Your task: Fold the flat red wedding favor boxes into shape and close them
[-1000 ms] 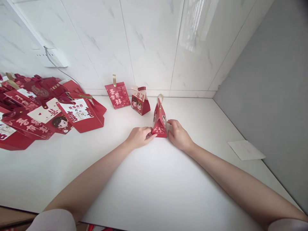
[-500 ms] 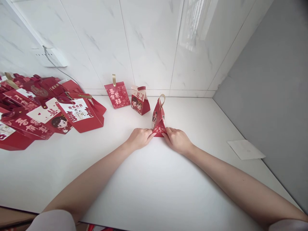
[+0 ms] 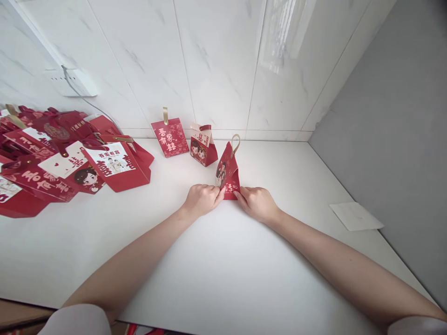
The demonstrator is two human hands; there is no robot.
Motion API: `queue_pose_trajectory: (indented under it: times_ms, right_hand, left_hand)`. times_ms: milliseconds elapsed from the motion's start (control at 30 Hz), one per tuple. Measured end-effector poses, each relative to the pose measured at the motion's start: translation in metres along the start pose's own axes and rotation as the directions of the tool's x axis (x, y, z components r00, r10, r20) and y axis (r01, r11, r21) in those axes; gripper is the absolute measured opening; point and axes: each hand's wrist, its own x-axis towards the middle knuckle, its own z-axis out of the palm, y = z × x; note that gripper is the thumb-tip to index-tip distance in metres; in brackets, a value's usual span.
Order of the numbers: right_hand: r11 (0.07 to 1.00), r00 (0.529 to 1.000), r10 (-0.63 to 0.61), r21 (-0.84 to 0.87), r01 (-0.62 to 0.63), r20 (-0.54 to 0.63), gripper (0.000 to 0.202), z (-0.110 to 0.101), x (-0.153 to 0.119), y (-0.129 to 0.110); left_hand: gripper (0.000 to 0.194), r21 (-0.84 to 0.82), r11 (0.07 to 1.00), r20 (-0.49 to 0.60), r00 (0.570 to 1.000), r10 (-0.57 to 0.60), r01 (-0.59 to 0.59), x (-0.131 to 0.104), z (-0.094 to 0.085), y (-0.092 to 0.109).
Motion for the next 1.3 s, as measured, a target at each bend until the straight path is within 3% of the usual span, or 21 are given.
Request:
queue_pose_trajectory:
  times_ms: [133, 267, 400, 700, 833, 1000, 1133, 1300]
  right_hand:
    - [1.0, 0.994, 0.011, -0.021, -0.013, -0.109, 0.048, -0.003, 0.0, -0.005]
    - [1.0, 0.986, -0.002, -0.018, -0.001, -0.17, 0.045, -0.006, 0.003, -0.004]
    - [0.999, 0.994, -0.043, 0.011, 0.044, -0.104, 0.038, -0.006, 0.004, 0.0]
    - [0.992, 0.998, -0.01, 0.13, 0.001, 0.068, 0.032, -0.009, 0.0, 0.002]
    - [0.989, 0.99, -0.036, 0.15, 0.016, 0.135, 0.033, -0.01, 0.0, 0.003]
    - [0.993, 0.993, -0.035, 0.118, 0.022, 0.111, 0.035, -0.007, 0.001, 0.001]
    - [0.993, 0.992, -0.035, 0.12, 0.021, 0.12, 0.033, -0.008, 0.001, 0.002]
    - [0.989, 0.977, -0.084, 0.139, 0.057, 0.195, 0.03, -0.012, 0.005, 0.007]
  left_hand:
    - [0.035, 0.072, 0.997, -0.116, 0.992, 0.043, -0.035, 0.001, -0.006, 0.001]
    - [0.035, 0.066, 0.995, -0.105, 0.991, 0.082, -0.075, 0.002, -0.009, 0.004]
    - [0.036, 0.005, 0.999, -0.06, 0.997, 0.04, -0.04, 0.002, -0.006, 0.004]
    - [0.048, -0.223, 0.973, 0.246, 0.963, 0.112, -0.057, 0.004, -0.005, -0.014]
    - [0.047, -0.183, 0.982, 0.295, 0.951, 0.096, -0.043, 0.008, -0.006, -0.008]
    - [0.043, -0.018, 0.997, 0.331, 0.94, 0.078, -0.077, 0.009, -0.002, 0.001]
    - [0.045, -0.108, 0.992, 0.323, 0.942, 0.089, -0.057, 0.005, -0.004, -0.005]
    - [0.047, -0.15, 0.98, 0.365, 0.914, 0.179, -0.132, 0.003, -0.006, -0.014]
